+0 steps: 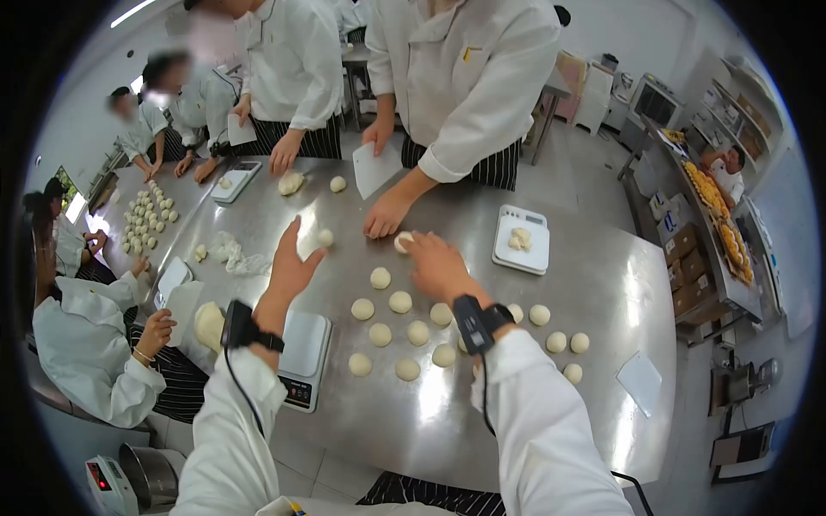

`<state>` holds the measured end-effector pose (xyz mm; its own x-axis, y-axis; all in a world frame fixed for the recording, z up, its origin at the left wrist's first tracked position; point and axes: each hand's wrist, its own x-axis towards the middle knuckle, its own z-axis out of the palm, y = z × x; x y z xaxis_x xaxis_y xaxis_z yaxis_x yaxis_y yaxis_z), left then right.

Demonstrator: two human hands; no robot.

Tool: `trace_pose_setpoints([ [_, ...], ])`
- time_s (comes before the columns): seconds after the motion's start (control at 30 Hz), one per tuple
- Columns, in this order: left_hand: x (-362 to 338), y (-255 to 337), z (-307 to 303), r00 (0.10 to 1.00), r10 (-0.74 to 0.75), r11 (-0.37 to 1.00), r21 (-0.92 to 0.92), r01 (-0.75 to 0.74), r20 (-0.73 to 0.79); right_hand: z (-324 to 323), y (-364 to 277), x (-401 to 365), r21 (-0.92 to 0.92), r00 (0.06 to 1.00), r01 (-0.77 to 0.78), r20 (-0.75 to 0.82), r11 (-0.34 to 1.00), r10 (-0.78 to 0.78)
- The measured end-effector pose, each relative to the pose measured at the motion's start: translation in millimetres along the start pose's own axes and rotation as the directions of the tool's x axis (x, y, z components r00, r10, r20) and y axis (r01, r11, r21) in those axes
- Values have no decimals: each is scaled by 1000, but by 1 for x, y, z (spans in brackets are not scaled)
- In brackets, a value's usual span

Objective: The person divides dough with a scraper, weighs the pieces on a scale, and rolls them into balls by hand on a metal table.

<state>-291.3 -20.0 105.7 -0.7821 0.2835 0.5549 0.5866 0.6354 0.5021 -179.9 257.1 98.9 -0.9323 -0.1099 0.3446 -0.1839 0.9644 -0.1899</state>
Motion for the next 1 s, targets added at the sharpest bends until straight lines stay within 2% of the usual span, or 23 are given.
trace_pose_setpoints([
  [0.07,-64,5,-21,992,-123,976,-180,121,2,20,-5,-51,289,998,-35,-40,957,49],
  [0.13,-151,8,-43,984,-159,948,-264,177,85,14,-22,-102,363,995,6,-91,932,29],
  [0.17,-189,20,-51,970,-196,940,-253,227,141,8,-35,-127,398,994,-25,-91,917,66],
  [0.2,-223,24,-57,958,-150,933,-287,219,244,0,-44,-146,432,991,-42,-93,901,91],
  [0.23,-259,22,-58,955,-76,943,-291,163,288,-7,-52,-163,444,997,-24,-54,896,54],
  [0.27,-277,34,-63,910,-165,884,-353,307,380,-11,-60,-178,458,1000,-2,-20,889,13],
  [0.3,-288,48,-67,851,-236,800,-403,444,470,-14,-73,-192,535,995,-95,70,840,68],
  [0.37,-299,60,-64,811,-297,690,-474,547,503,-7,-96,-223,628,950,-297,273,719,154],
  [0.4,-293,59,-64,815,-307,692,-473,546,491,-1,-104,-235,644,907,-401,381,651,181],
  [0.43,-281,56,-63,824,-192,716,-498,490,533,0,-114,-240,646,909,-393,380,655,170],
  [0.47,-269,50,-64,821,-76,735,-525,429,565,0,-124,-240,596,878,-436,446,675,174],
  [0.5,-257,41,-65,827,-80,739,-524,424,557,3,-133,-238,543,843,-477,506,692,183],
  [0.53,-245,32,-65,835,-79,758,-511,405,544,6,-141,-237,544,846,-472,501,694,183],
  [0.6,-222,18,-63,869,-102,782,-500,371,484,7,-147,-235,410,707,-633,652,657,274],
  [0.63,-208,11,-63,869,-162,762,-500,411,468,7,-148,-233,404,712,-640,632,653,306],
  [0.7,-161,0,-71,915,-122,804,-501,319,385,11,-150,-232,203,550,-710,758,675,351],
  [0.83,-77,-29,-63,883,-106,882,-366,296,457,23,-146,-236,219,572,-735,710,642,412],
  [0.9,-42,-51,-37,878,-99,909,-317,271,469,27,-143,-234,187,484,-803,759,566,435],
  [0.93,-21,-62,-24,879,-95,932,-269,244,468,29,-143,-235,189,486,-805,753,562,443],
  [1.0,19,-86,5,868,-104,972,-137,193,485,30,-145,-241,211,452,-865,724,456,521],
])
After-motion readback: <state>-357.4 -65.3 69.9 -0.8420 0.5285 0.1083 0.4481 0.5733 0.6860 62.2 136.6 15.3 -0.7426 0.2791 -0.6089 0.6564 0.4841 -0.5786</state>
